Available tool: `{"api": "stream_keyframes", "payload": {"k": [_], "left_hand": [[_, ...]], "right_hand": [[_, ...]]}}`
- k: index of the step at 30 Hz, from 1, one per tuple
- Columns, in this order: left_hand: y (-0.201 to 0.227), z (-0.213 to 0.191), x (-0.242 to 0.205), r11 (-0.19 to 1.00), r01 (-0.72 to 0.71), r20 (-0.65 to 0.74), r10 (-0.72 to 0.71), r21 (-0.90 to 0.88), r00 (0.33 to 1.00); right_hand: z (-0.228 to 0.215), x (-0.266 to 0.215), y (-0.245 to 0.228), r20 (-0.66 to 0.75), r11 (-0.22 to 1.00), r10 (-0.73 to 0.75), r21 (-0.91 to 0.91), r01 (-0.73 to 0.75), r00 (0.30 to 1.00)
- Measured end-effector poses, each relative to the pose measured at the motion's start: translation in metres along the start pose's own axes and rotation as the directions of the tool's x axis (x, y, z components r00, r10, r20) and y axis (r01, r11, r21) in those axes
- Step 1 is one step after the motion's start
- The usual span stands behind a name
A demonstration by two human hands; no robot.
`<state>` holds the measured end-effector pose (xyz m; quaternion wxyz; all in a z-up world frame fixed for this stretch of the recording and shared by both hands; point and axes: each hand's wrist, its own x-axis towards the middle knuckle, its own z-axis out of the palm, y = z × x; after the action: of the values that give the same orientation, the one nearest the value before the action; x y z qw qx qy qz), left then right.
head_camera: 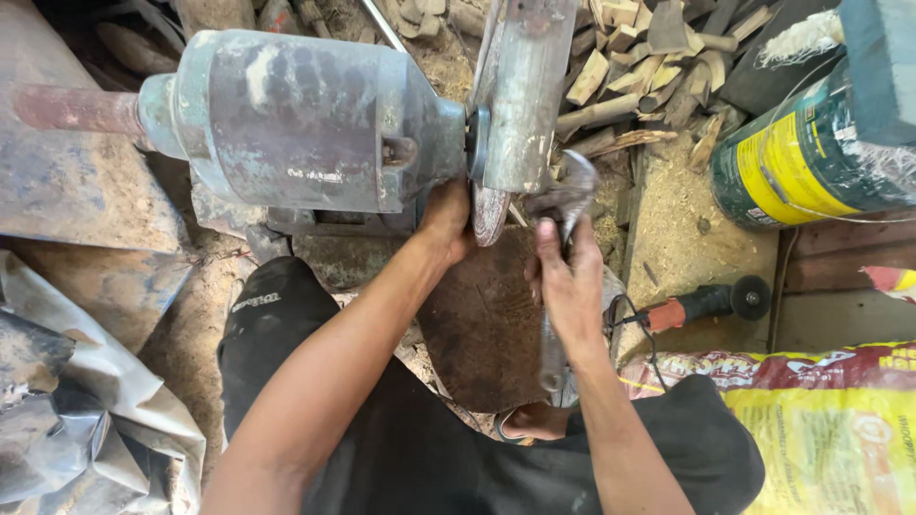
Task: The person uses a bench grinder to shape a small piece of wood. They hold the wood with both hands and press it against the rotating grinding wheel, rotating the piece to smooth multiple sides. The person briefly pauses to adjust the grinder and then continues shaping the wood.
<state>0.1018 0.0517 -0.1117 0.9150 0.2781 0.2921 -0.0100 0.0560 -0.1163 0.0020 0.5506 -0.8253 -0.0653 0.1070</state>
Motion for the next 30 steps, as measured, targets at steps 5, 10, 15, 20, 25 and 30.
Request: {"api": "stream_keyframes", "payload": {"k": [5,10,15,20,25,30], "left_hand": [[-0.005,0.003,-0.003,0.997,-0.055,-0.086,0.059,0.054,0.995],[-0.001,0.006,-0.009,0.998,-0.04,-0.118,0.046,0.053,0.992],[0.0,0.009,-0.011,1.0,-0.015,-0.123,0.019,0.027,0.992],[0.003,0.012,-0.011,0.997,-0.029,-0.104,0.036,0.067,0.994],[0.003,0.013,-0.005,0.995,-0.017,-0.114,0.028,0.1,0.993],[-0.006,0.009,0.007,0.995,-0.059,-0.134,0.07,0.081,0.989]], "right_hand": [[0.015,0.005,0.003,-0.044,0.943,-0.12,-0.317,0.1,0.992],[0.032,0.005,0.005,-0.087,0.869,-0.414,-0.336,0.364,0.906],[0.043,0.006,0.001,-0.078,0.887,-0.362,-0.334,0.318,0.929],[0.046,0.019,0.001,-0.033,0.87,-0.343,-0.389,0.304,0.939],[0.046,0.03,0.003,0.005,0.845,-0.27,-0.477,0.239,0.963],[0.038,0.028,-0.005,0.028,0.812,-0.322,-0.506,0.292,0.946]]}}
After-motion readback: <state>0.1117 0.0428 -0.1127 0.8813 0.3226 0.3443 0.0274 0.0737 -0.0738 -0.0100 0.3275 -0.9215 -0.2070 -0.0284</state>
